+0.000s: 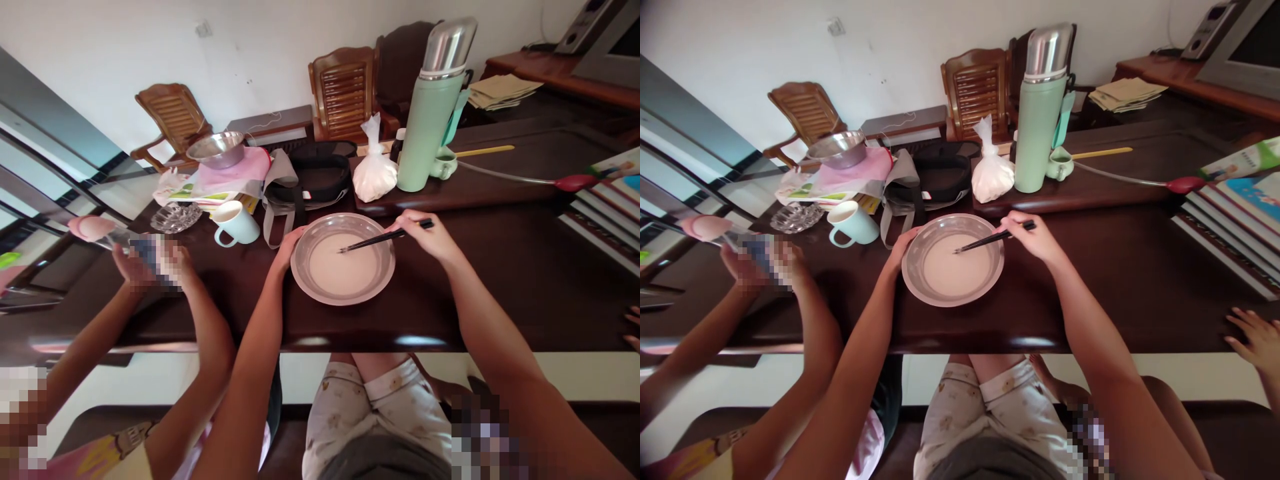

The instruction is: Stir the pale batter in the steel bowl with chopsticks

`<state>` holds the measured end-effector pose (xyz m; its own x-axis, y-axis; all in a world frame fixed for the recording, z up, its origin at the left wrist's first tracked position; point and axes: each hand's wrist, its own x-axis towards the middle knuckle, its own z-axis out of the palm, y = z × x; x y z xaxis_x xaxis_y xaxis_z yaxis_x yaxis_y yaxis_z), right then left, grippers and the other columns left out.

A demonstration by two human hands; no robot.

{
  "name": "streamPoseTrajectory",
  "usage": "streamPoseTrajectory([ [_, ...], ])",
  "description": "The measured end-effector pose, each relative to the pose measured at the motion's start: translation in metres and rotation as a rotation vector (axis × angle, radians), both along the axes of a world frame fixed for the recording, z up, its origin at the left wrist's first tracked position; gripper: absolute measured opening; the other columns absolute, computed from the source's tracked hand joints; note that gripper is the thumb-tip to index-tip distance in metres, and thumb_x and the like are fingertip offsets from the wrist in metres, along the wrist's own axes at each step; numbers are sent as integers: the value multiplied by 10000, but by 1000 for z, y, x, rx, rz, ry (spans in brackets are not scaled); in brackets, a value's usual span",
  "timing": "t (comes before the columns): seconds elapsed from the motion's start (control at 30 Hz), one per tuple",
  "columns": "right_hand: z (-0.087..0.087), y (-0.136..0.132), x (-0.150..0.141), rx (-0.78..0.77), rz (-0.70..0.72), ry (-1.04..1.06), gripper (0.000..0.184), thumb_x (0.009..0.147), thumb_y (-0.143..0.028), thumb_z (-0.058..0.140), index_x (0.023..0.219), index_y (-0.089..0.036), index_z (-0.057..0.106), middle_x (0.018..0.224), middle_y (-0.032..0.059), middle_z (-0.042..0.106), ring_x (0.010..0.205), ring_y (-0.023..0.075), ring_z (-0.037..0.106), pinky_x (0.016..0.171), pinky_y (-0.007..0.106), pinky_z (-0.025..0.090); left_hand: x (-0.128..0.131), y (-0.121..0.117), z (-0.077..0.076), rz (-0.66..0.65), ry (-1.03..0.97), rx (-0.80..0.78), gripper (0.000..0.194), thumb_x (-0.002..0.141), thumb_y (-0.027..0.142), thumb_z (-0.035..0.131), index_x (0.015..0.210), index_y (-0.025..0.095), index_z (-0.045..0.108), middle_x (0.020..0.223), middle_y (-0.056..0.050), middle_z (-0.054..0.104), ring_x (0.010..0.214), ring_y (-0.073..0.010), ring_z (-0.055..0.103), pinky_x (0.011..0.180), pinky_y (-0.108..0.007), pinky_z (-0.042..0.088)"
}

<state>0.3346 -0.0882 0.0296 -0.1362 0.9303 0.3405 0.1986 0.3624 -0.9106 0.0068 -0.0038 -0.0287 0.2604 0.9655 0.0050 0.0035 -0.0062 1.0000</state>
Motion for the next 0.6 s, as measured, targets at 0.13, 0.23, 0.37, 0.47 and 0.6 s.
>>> streamPoseTrajectory([
  [0.13,-1,1,6,-43,-39,46,432,848,-550,544,635,-199,682,679,53,708,615,177,620,560,282,455,1,-4,5,-10,27,-8,471,758,432,553,1076,102,665,1036,-85,687,1036,-280,581,911,-349,430],
  [0.23,0,-1,-3,-65,123,-6,390,850,-534,553,703,-210,712,756,42,719,713,188,654,704,299,490,1,-4,6,0,49,6,477,763,440,546,1070,95,667,1035,-89,688,1036,-279,579,908,-347,429],
  [0.37,-2,1,-3,-2,58,-13,333,850,-507,571,760,-223,721,815,39,724,799,197,661,753,307,485,1,-2,3,12,45,33,457,761,434,560,1058,106,675,1039,-86,687,1049,-270,572,914,-337,423],
  [0.47,-2,2,5,-7,-56,57,371,865,-494,556,675,-208,698,718,48,717,653,177,629,566,276,444,0,-2,3,-13,32,29,468,755,435,558,1062,102,673,1052,-91,683,1051,-274,571,913,-342,423],
  [0.6,-1,0,-1,-64,112,17,351,875,-476,550,718,-208,713,766,46,726,667,170,632,609,278,467,-1,-2,4,-28,13,10,476,746,433,563,1065,95,669,1051,-93,682,1053,-277,573,909,-341,422],
])
